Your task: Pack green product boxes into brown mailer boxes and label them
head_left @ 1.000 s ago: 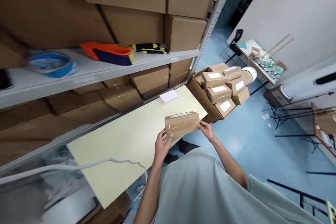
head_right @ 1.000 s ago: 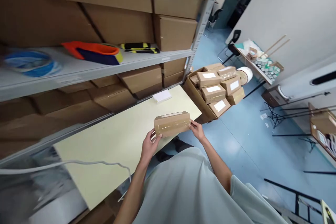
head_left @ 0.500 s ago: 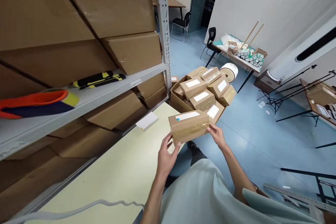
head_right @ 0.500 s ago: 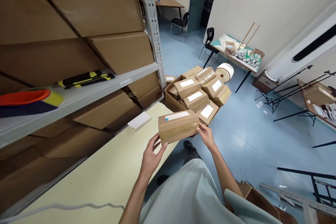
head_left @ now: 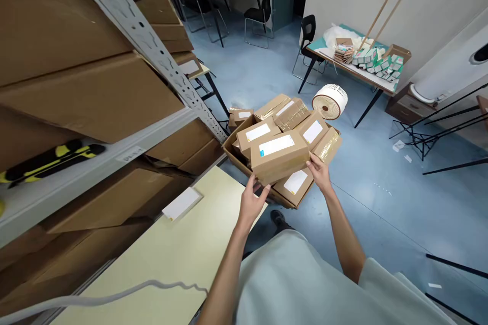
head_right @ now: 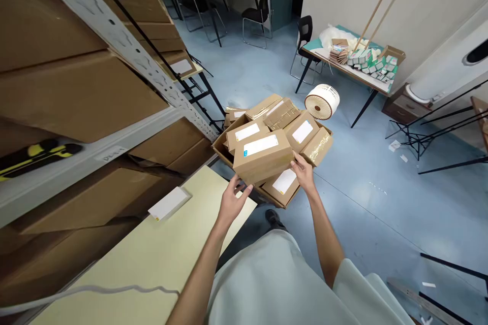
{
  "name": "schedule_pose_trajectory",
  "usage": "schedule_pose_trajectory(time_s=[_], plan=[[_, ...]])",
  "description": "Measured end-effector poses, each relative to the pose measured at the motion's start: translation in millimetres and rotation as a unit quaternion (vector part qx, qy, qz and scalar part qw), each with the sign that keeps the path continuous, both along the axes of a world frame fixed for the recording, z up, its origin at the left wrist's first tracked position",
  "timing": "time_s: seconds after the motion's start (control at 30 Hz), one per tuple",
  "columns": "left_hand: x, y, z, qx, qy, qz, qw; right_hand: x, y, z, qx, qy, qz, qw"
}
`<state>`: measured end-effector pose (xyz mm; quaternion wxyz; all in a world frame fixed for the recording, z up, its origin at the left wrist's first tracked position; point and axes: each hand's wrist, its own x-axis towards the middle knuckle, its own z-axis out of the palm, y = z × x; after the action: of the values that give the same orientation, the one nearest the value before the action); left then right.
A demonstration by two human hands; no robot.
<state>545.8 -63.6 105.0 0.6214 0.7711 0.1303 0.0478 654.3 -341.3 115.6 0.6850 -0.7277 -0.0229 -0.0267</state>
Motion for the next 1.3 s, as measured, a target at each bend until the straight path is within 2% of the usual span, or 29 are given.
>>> schedule_pose_trajectory(time_s=[0.1,0.2,0.3,0.4,0.57,0.7,0.8,0.93,1.07,1.17,1.3], plan=[[47,-10,-15.9,-0.017,0.030,0.005,0.999,45,2,-10.3,0.002,0.019,0.014,1.000],[72,-10,-27.0,-0.037,0.055,0.010,0.998,67,10,-18.0,-0.016,0.009,0.032,0.999],[71,-6,-31.1,-0.024,0.057,0.013,0.998,65,12,-19.2,-0.054,-0.004,0.025,0.998],[53,-1,-32.4,-0.014,0.076,0.039,0.996,48,7,-12.2,-0.093,0.003,-0.008,0.996],[-6,7,-33.8,-0.006,0.105,0.123,0.987,12,6,18.5,-0.136,-0.039,-0.038,0.989],[-68,9,-24.2,-0.001,0.101,0.198,0.975,-13,35,39.7,-0.159,-0.094,0.029,0.982],[-106,8,-7.6,0.011,0.088,0.270,0.959,-28,70,43.8,-0.156,-0.097,0.124,0.975],[-146,9,21.5,0.022,0.043,0.375,0.926,-45,120,48.3,-0.130,-0.097,0.256,0.953],[-189,10,50.3,0.021,-0.006,0.466,0.884,-72,162,67.1,-0.106,-0.123,0.362,0.918],[-232,7,68.0,0.036,-0.038,0.514,0.856,-109,187,84.1,-0.080,-0.146,0.424,0.890],[-312,-7,84.6,0.072,-0.062,0.587,0.804,-183,215,99.3,-0.054,-0.144,0.501,0.852]])
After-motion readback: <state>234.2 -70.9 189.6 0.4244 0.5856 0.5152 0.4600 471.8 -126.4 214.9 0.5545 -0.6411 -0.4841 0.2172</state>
